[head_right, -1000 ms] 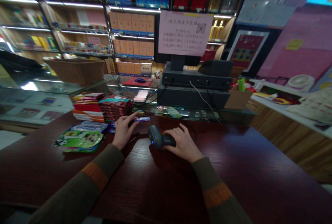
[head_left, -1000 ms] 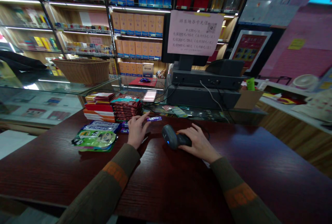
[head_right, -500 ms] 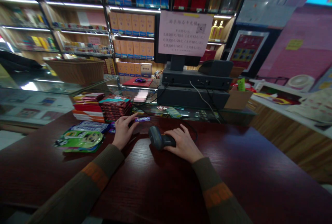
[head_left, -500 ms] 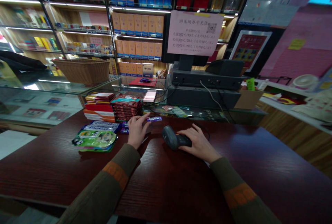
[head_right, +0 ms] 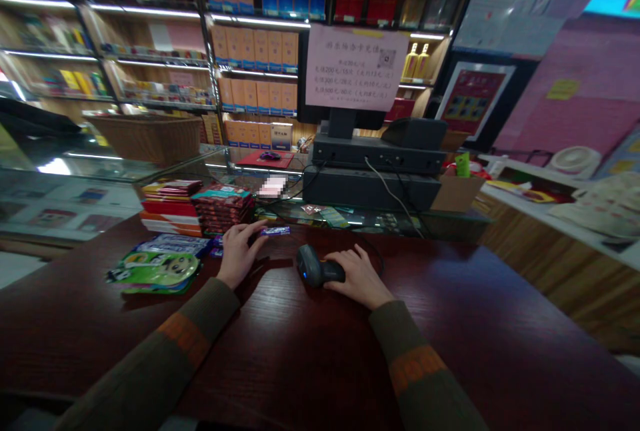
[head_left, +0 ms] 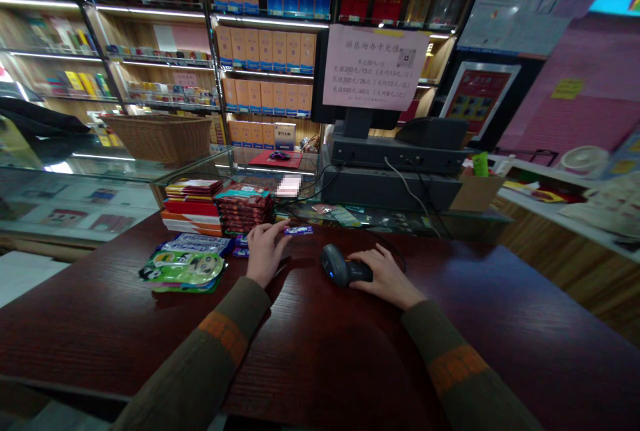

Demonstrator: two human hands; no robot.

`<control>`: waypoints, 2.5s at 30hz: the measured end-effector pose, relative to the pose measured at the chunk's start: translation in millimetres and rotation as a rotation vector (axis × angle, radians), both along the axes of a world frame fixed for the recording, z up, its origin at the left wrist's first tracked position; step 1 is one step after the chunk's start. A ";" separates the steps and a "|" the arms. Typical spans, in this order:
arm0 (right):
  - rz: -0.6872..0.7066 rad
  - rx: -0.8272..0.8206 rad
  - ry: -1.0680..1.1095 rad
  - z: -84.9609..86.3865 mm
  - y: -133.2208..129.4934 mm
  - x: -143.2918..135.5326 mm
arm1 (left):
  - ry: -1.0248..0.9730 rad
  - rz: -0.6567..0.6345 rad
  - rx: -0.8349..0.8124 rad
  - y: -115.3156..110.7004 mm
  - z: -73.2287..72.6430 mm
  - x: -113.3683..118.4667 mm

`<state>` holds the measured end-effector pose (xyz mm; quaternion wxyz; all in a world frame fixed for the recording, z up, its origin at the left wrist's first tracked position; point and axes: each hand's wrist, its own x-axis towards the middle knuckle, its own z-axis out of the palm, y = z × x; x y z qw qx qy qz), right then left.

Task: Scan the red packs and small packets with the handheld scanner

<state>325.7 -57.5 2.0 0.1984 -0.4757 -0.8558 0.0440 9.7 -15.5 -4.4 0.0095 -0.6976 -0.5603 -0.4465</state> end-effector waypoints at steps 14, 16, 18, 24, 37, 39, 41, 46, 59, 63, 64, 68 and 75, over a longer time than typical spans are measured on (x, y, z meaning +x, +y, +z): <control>-0.097 0.037 0.298 20.9 2.3 -39.8 | -0.013 -0.021 0.018 -4.0 0.7 0.6; -0.107 0.044 0.327 28.0 3.4 -53.0 | -0.021 -0.019 0.018 -5.2 1.7 0.2; -0.122 0.030 0.333 35.5 4.5 -66.0 | -0.029 -0.016 0.023 -6.1 2.5 -0.9; -0.141 -0.046 0.242 52.5 6.9 -102.6 | -0.038 -0.001 0.024 -7.9 3.5 -7.5; -0.181 -0.089 0.245 59.4 1.2 -156.1 | -0.022 0.045 -0.009 -16.8 13.7 -24.1; -0.172 -0.100 0.275 58.5 -1.0 -163.9 | -0.006 0.065 -0.060 -18.7 18.0 -30.6; -0.166 -0.122 0.311 56.5 -3.0 -172.2 | 0.028 0.080 -0.119 -20.8 21.6 -37.8; -0.127 -0.213 0.406 41.6 -2.5 -193.2 | 0.149 0.117 -0.186 -26.6 25.0 -55.7; -0.079 -0.301 0.441 19.0 -1.8 -233.6 | 0.431 0.264 -0.310 -47.5 33.1 -78.7; -0.088 -0.300 0.391 13.7 1.4 -237.5 | 0.532 0.277 -0.339 -49.7 32.6 -79.7; -0.088 -0.303 0.381 12.6 2.2 -238.0 | 0.549 0.279 -0.343 -49.7 32.3 -79.8; -0.087 -0.300 0.354 9.4 3.0 -239.4 | 0.595 0.275 -0.322 -48.3 28.1 -81.1; -0.078 -0.289 0.336 4.0 1.2 -241.7 | 0.633 0.273 -0.307 -49.0 23.5 -82.1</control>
